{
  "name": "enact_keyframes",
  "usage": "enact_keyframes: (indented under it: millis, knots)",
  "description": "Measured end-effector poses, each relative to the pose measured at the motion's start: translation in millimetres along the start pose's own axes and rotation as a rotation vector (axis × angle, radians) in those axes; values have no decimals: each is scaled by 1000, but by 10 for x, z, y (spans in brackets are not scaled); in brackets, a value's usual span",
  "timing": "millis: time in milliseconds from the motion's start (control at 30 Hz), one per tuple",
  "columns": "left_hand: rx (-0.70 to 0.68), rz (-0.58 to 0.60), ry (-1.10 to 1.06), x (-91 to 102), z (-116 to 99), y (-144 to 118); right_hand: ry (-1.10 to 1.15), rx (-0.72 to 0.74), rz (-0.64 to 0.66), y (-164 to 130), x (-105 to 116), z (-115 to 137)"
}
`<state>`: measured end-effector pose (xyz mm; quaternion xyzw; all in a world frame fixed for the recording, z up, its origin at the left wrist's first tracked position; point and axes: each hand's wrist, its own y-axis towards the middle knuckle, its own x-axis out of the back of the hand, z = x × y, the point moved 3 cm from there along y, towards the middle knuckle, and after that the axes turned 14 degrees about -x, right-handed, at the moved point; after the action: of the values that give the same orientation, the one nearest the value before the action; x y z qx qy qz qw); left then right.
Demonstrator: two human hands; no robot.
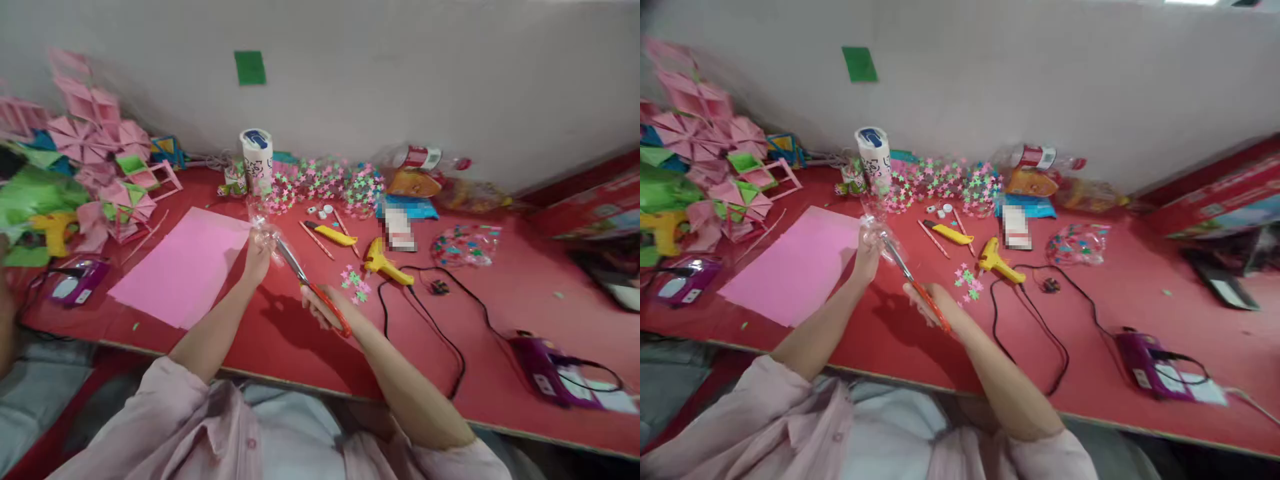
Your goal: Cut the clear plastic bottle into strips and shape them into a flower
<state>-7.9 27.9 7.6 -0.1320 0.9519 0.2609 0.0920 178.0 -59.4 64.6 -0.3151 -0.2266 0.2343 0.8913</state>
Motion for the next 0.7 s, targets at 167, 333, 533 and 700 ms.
enact_keyframes:
  millis: [167, 333, 533, 700]
  knots:
    - [15, 8, -1, 1, 18, -7, -15, 7, -27, -48, -7, 17]
    - [41, -1, 37, -5, 5, -20, -2, -57, -58, -53, -19, 21]
    - [31, -8, 47, 0, -21, -11, 21, -55, -59, -59, -6, 24]
    - [33, 19, 59, -31, -64, -30, 48, -2, -25, -33, 4, -2]
